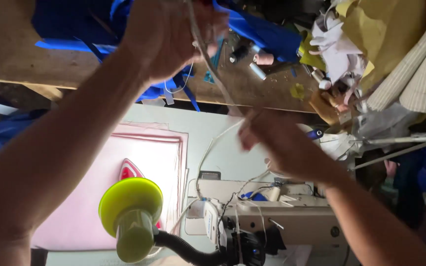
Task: Ironing and smoothing different pieces of fabric on a work table in a sewing factory
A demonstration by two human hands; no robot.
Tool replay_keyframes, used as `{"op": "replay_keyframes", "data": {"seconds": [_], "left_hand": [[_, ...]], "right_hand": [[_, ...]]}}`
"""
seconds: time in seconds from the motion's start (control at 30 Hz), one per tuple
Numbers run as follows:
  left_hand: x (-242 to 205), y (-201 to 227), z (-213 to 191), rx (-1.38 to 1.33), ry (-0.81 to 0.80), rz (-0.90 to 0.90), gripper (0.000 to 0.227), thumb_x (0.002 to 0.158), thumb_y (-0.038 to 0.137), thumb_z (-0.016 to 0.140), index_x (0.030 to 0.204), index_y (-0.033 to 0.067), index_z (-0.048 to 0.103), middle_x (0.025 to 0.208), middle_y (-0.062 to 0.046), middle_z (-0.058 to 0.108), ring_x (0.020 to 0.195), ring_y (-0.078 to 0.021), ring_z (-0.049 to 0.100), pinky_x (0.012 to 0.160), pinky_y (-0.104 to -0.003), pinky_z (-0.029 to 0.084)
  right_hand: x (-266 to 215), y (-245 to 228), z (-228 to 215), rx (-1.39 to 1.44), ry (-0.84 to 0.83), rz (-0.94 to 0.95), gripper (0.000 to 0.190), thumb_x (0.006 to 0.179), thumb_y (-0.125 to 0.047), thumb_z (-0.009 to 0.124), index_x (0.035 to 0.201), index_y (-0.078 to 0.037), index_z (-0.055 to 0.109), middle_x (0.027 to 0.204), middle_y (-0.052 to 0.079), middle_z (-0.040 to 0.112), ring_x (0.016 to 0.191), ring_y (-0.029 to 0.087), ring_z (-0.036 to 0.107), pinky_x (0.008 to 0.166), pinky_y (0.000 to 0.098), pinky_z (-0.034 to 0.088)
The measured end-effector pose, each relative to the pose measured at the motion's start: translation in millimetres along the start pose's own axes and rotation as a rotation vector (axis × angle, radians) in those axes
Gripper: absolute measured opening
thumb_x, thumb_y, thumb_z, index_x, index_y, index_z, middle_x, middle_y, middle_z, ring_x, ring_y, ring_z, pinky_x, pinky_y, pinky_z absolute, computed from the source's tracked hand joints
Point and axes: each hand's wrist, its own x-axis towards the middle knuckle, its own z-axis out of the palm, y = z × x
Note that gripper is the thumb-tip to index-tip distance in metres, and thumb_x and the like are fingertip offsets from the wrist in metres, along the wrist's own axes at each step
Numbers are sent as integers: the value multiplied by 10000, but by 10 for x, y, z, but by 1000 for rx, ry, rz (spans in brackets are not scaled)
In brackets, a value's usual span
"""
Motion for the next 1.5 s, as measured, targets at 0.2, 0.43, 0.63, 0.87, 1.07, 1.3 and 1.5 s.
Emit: {"op": "replay_keyframes", "data": {"seconds": [0.2, 0.43, 0.63, 0.87, 1.07, 1.3, 1.5], "left_hand": [[266, 61, 41, 417, 60, 199, 372, 968, 31, 474, 653, 214, 403, 573, 92, 317, 487, -62, 231, 482, -228, 201], [-255, -15, 406, 751, -77, 112, 305, 1112, 246, 373, 1040, 67, 610, 523, 93, 257, 388, -29, 160, 328, -230, 114], [-387, -166, 141, 708, -170, -23, 297, 1132, 196, 389, 1005, 81, 632, 578, 74, 286, 456, -70, 207, 375, -235, 154], [-585, -159, 123, 734, -140, -104, 293, 1118, 220, 434, 997, 56, 645, 566, 66, 256, 439, -61, 160, 374, -232, 129], [-548, -250, 404, 1076, -233, -201, 274, 1090, 195, 541, 899, 34, 654, 557, 16, 280, 481, -98, 236, 425, -288, 177], [-611, -502, 1170, 1665, -270, -202, 274, 1112, 429, 447, 1072, 285, 677, 823, 1, 618, 720, -181, 500, 703, -399, 353], [-489, -595, 1127, 1840, -505, -105, 313, 1052, 391, 526, 923, 113, 589, 710, -71, 470, 642, -229, 429, 610, -414, 307]], "right_hand": [[-261, 95, 410, 139, -304, 500, 650, 1024, -446, 450, 1485, 12, 432, 1512, 205, 519, 1330, 337, 580, 1088, 444, 442], [-18, 23, -360, 178, 368, 532, 336, 1040, -195, 468, 1280, 23, 554, 1227, 225, 674, 1127, 295, 694, 834, 336, 629], [443, 481, -338, 244, 535, 637, 515, 998, -145, 595, 1489, -137, 439, 1121, 99, 511, 939, 163, 606, 658, 270, 589], [663, 698, -98, -124, 519, 277, 914, 949, -272, 867, 1607, -188, 238, 1483, 166, 388, 1177, 276, 597, 811, 337, 573], [27, 354, -412, -779, 527, -13, 96, 1030, -13, 751, 1050, -67, 675, 1006, 114, 591, 863, 259, 561, 615, 333, 467], [-678, -186, -589, -388, 108, 361, 669, 1092, -280, 732, 1547, -68, 290, 1244, 250, 608, 890, 316, 658, 600, 395, 542], [-1649, -401, -828, -865, 265, 381, 122, 1191, 153, 697, 1099, 73, 689, 849, 122, 619, 632, 164, 498, 504, 293, 412]]}}
